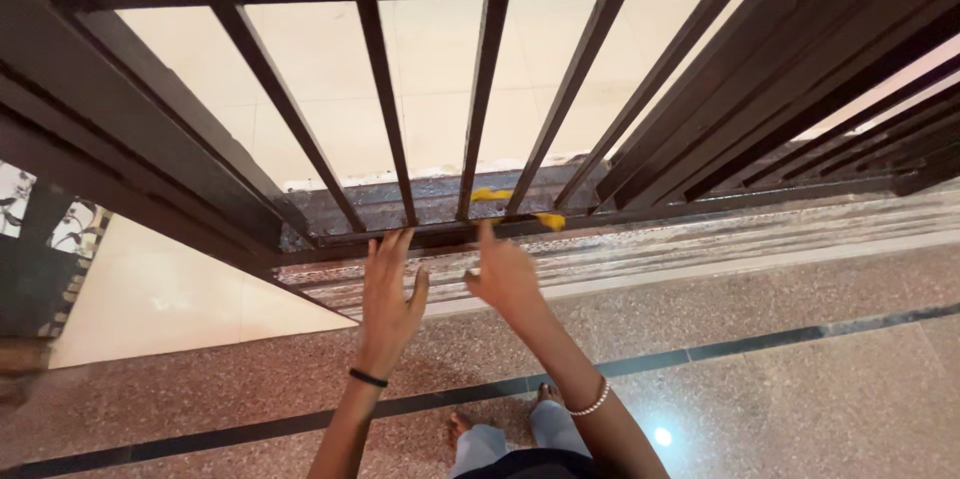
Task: The person wipes down the metal bars and the bottom frame of a brown security gate using a yellow cloth.
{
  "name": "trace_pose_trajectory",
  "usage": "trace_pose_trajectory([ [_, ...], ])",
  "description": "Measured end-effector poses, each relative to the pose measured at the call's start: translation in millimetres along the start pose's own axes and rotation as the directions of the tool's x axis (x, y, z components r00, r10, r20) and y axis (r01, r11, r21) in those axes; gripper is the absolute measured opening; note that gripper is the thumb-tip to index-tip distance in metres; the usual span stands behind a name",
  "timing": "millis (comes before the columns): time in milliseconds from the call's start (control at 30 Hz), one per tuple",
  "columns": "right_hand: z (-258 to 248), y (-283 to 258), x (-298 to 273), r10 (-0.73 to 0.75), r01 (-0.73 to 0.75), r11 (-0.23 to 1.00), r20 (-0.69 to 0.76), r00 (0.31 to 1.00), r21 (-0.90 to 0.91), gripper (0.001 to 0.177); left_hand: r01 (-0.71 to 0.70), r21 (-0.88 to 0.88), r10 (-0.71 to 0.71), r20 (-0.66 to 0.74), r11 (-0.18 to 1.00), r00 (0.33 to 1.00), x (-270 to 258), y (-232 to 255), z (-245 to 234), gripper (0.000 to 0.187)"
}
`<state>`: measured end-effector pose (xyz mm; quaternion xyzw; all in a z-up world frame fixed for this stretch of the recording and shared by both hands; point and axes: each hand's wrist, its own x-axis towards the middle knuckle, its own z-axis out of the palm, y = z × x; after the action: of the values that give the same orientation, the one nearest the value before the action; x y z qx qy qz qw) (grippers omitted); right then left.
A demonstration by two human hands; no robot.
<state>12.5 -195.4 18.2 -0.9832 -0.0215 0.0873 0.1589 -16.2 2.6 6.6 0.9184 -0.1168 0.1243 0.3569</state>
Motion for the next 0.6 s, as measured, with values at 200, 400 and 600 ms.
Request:
trace_pose_trajectory([
  [200, 55.5, -91.5, 18.7, -0.267, 0.264, 0.963, 0.04, 0.963, 0.057, 0.025, -0.154, 0.476, 0.183, -0.015, 0.866, 0.983, -16.9, -4.3, -23.7, 0.059],
  [400, 54.4, -89.4, 13.3, -0.321, 0.328, 0.943, -0.097, 0.942, 0.063, 0.071, -0.114, 0.362, 0.116, 0.018, 0.925, 0.993, 6.7, -13.7, -37.1, 0.052],
  [600, 54.1, 27.5, 19.7, -0.098, 0.082, 0.991, -0.16, 0.982, -0.107, 0.036, -0.163, 0.17, 0.132, 0.179, 0.972, 0.975, 42.8, 40.8, 50.4, 0.03],
])
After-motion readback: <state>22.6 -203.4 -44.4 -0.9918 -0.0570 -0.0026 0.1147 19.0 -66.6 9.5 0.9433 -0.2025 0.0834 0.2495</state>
